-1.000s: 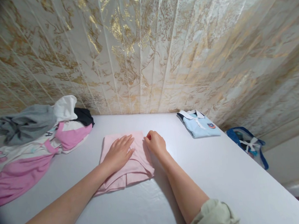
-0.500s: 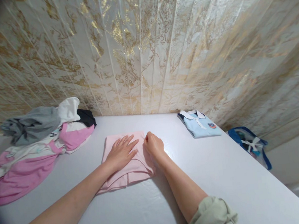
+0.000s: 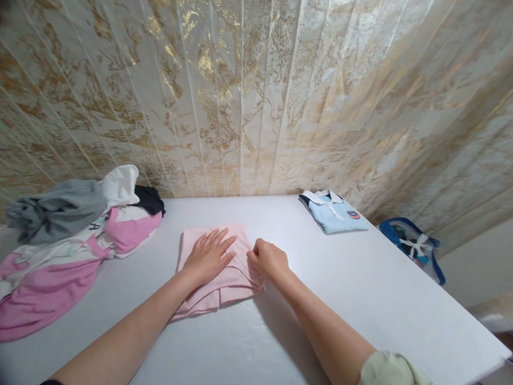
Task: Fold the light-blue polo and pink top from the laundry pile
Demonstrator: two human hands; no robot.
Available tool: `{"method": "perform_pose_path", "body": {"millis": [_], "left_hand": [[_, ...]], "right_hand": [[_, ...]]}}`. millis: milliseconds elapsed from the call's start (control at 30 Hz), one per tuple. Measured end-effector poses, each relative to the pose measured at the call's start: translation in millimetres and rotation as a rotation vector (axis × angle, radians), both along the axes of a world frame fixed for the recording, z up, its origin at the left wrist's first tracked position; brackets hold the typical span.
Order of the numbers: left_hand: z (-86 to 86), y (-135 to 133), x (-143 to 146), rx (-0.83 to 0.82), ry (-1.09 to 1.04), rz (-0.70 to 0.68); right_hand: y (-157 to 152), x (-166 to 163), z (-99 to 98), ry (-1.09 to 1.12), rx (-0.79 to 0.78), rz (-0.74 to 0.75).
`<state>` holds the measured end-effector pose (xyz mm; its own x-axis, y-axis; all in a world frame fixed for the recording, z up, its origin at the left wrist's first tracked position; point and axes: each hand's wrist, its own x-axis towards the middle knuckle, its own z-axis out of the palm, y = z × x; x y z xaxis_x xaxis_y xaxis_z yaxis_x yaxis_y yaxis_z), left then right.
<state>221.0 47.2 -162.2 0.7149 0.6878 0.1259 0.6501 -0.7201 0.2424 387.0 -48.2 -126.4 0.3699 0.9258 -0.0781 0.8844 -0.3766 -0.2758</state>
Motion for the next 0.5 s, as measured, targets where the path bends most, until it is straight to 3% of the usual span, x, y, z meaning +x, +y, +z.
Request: {"method": "perform_pose_path", "body": {"millis": [100, 300, 500], "left_hand": [[-2.4, 1.4, -0.1, 0.005, 0.001, -0.002], [-6.9, 4.4, 0.4, 0.017, 0.001, -0.008], [-5.2, 2.0, 0.2, 0.003, 0.003, -0.005]], "right_hand": [[-13.8, -1.3, 2.2, 0.021, -0.065, 0.035], [-28.8, -9.6, -3.3, -0.09, 0.021, -0.005], [-50.4, -3.8, -5.3, -0.006, 0.017, 0.075]]}}
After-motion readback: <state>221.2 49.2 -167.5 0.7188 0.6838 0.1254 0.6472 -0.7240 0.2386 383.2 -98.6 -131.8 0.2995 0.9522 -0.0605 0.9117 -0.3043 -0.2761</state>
